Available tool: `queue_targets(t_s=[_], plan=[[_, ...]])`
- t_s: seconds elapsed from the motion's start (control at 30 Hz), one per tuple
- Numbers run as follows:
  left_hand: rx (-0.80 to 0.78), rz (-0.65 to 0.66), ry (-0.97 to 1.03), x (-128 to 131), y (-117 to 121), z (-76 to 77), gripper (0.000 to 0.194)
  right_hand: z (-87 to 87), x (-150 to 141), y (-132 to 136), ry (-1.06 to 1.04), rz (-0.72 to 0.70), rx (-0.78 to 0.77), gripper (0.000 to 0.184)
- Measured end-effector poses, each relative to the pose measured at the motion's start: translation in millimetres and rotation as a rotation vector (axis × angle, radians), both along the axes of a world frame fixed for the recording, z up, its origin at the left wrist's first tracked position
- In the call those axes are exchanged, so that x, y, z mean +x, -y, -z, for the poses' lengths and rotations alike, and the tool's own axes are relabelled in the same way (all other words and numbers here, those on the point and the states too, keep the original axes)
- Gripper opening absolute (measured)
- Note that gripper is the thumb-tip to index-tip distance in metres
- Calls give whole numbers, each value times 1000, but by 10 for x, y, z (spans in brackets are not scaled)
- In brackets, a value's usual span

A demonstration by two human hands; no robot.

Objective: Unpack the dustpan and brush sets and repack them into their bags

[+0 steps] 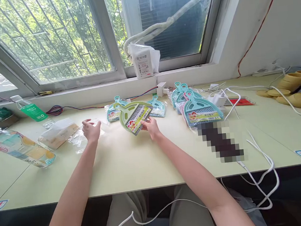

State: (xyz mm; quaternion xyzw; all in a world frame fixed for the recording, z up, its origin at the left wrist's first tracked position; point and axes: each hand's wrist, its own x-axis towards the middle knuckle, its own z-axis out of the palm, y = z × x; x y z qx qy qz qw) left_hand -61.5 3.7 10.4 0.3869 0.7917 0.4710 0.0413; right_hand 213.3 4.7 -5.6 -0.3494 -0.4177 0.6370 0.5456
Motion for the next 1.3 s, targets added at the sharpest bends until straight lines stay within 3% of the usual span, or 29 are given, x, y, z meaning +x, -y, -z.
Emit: queue_targets(t_s=[0.07,0.2,0.3,0.57,0.73,0.9,1.17,1.3], plan=[[-191,-125,-230,-200,30,49,66,10,25,-15,5,29,-16,19],[-453,-57,-344,-390,68,149,50,39,70,-49,7,78,-35,19],[-514,-40,-438,-409,62,167,35,57,92,-75,3,98,-43,20],[-575,-10,-524,-368,75,113,24,68,105,-93,35,107,-63,23],[-468,37,-562,-263,135,21,40,58,107,-86,29,104,-66,24],[-97,2,-520,-141,174,-87,49,34,122,-86,2,100,-29,21],[308,175,-433,-27,188,-182,46,-57,123,-61,-31,-9,95,27],[308,295,-426,28,127,-166,46,-83,110,-34,-14,-112,154,33]])
